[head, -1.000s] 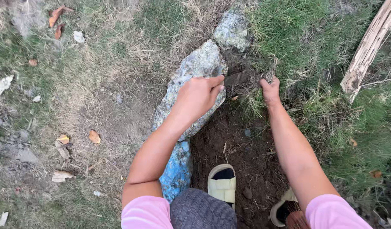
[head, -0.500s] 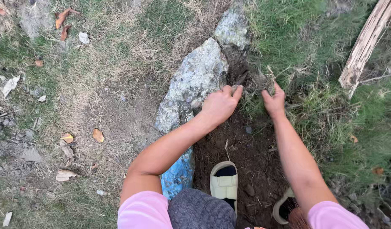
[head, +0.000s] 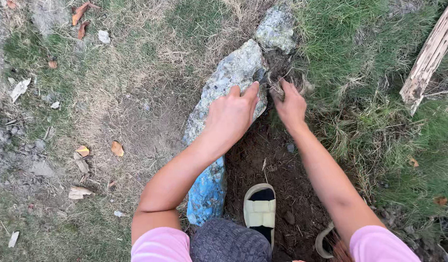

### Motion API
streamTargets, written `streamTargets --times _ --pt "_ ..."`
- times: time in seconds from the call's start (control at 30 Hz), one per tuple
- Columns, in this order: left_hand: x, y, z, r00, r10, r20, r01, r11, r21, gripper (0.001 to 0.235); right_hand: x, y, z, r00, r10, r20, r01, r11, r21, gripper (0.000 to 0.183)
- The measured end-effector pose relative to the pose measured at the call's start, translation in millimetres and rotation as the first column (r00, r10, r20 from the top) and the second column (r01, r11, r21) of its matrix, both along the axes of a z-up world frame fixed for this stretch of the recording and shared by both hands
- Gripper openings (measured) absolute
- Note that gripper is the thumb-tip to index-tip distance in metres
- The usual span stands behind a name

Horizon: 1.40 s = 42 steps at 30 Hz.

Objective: The person removes grass and weeds from the soil around large rocks using a flat metal tool and their hands.

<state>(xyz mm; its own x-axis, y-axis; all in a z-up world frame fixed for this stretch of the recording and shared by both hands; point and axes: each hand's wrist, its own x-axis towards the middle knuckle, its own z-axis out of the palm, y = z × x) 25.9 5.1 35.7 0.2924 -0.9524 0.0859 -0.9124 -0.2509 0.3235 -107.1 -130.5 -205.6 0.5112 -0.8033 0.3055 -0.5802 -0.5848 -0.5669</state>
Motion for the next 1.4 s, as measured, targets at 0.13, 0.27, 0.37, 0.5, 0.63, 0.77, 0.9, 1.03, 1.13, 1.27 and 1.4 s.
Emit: streamTargets --times 0.13,0.27,0.37,0.5,0.63,0.77,0.9,1.03,1.13,1.27,1.4 --pt "-4 -5 1 1.0 -0.001 -0.018 0.001 1.0 -0.007 0.035 14 -5 -23 0.997 -0.076 -0.034 0.082 0.968 0.238 0.032" --pt "-12 6 17 0.999 0.022 -0.049 -0.022 1.0 -0.003 0.038 -6 -19 -47 0.968 -0.148 0.202 0.094 0.963 0.253 0.011" --pt "-11 9 30 0.997 0.004 -0.078 -0.001 1.0 0.031 0.035 -27 -23 -55 0.935 -0.194 0.297 0.091 0.941 0.327 0.018" --pt "-6 -24 -10 0.991 0.008 -0.136 0.022 0.977 0.213 0.026 -59 -10 -65 0.979 -0.129 0.158 0.048 0.9 0.433 0.02" --pt "22 -60 -77 0.955 0.032 -0.294 0.026 0.981 0.19 0.023 -68 -24 -59 0.806 -0.323 0.497 0.121 0.911 0.395 0.01" --pt "48 -42 -114 0.867 0.205 -0.455 -0.077 0.956 0.282 0.03 -99 -28 -41 0.754 -0.136 0.642 -0.008 0.976 0.216 0.007" --pt "50 -36 -104 0.823 0.247 -0.512 -0.13 0.959 0.253 0.031 -77 -7 -15 0.988 0.092 0.126 -0.08 0.992 -0.096 0.022" --pt "19 -29 -87 0.866 0.212 -0.453 -0.116 0.966 0.231 0.026 -33 29 -4 0.914 0.118 -0.389 -0.025 0.971 0.237 0.066" --pt "-6 3 -71 0.957 0.067 -0.284 -0.076 0.997 -0.02 0.025 -20 26 -13 0.874 0.013 -0.486 0.024 0.997 0.068 0.035" --pt "-21 38 -45 0.966 0.101 -0.238 -0.103 0.995 0.004 0.028 -29 -8 -33 0.899 0.231 -0.371 -0.151 0.961 0.233 0.022" --pt "-31 13 -55 0.968 0.116 -0.223 -0.086 0.987 0.138 0.027 -41 -38 -52 0.935 0.353 0.02 -0.34 0.883 0.324 0.021"
